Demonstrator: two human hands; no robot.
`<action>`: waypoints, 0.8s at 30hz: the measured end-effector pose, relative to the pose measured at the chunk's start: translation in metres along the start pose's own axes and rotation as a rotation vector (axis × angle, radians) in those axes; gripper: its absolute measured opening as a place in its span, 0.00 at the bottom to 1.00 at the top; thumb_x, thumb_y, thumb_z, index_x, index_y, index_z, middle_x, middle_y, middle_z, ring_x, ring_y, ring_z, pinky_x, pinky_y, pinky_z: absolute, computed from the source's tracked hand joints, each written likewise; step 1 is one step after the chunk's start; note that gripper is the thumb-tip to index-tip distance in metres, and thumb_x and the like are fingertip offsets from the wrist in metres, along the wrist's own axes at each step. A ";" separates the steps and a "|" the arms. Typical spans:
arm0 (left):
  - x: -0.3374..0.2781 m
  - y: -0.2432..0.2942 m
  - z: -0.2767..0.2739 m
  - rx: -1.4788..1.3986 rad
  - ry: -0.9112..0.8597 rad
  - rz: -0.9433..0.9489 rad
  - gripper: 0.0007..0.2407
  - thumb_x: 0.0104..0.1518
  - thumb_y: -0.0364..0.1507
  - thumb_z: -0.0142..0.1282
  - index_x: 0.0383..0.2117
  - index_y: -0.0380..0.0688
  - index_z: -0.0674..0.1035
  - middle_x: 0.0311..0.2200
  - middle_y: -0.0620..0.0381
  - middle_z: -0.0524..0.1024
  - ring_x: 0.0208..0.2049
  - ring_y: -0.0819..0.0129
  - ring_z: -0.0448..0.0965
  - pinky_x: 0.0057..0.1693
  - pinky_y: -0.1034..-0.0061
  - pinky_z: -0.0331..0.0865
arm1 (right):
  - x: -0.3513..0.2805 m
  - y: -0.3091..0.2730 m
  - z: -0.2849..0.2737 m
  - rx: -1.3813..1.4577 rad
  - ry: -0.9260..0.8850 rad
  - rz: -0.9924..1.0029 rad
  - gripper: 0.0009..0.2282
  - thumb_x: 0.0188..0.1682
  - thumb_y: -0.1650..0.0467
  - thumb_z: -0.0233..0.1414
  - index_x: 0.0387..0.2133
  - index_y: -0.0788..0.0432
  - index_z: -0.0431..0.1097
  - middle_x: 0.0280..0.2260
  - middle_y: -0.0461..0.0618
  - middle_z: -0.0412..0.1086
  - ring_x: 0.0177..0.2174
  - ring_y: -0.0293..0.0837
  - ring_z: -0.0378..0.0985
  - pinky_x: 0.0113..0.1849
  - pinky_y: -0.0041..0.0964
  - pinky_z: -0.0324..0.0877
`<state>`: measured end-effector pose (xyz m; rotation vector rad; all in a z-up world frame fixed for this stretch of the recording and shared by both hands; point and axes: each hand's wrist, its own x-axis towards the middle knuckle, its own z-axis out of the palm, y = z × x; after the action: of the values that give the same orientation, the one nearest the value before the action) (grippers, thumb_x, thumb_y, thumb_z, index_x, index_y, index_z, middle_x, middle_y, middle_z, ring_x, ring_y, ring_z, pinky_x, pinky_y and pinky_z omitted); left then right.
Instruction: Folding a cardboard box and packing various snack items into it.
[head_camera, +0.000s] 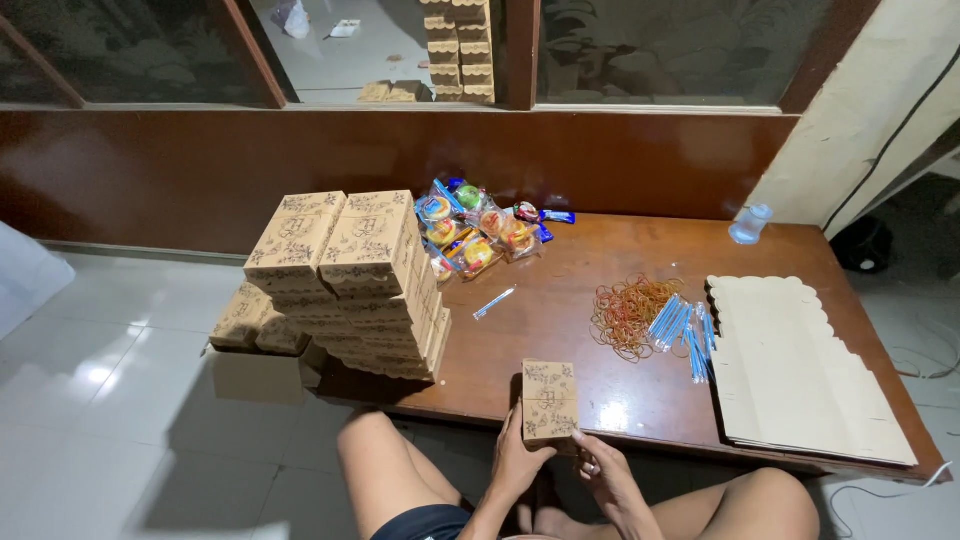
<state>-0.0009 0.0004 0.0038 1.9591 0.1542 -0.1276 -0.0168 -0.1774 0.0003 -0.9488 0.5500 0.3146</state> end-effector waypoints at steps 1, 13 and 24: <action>-0.001 0.002 -0.001 0.001 -0.001 -0.002 0.41 0.40 0.29 0.70 0.68 0.54 0.62 0.66 0.59 0.66 0.66 0.60 0.67 0.63 0.68 0.68 | -0.005 -0.003 0.005 0.001 0.001 0.002 0.08 0.47 0.69 0.63 0.29 0.61 0.73 0.20 0.42 0.60 0.18 0.32 0.50 0.22 0.28 0.49; -0.001 0.001 0.000 -0.006 -0.018 -0.009 0.43 0.42 0.30 0.71 0.69 0.52 0.60 0.67 0.57 0.64 0.67 0.60 0.64 0.65 0.68 0.65 | -0.015 -0.009 0.015 0.092 0.021 0.041 0.08 0.47 0.69 0.61 0.29 0.61 0.70 0.16 0.39 0.50 0.16 0.32 0.49 0.33 0.32 0.65; -0.002 0.001 0.002 0.024 -0.003 0.004 0.43 0.41 0.30 0.70 0.69 0.53 0.58 0.66 0.56 0.64 0.65 0.57 0.66 0.64 0.66 0.67 | -0.028 -0.016 0.022 0.036 0.016 -0.009 0.06 0.49 0.70 0.60 0.33 0.63 0.74 0.18 0.36 0.50 0.18 0.30 0.43 0.43 0.37 0.70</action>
<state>-0.0032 -0.0021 0.0044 1.9834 0.1475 -0.1301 -0.0254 -0.1683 0.0377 -0.9200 0.5644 0.2880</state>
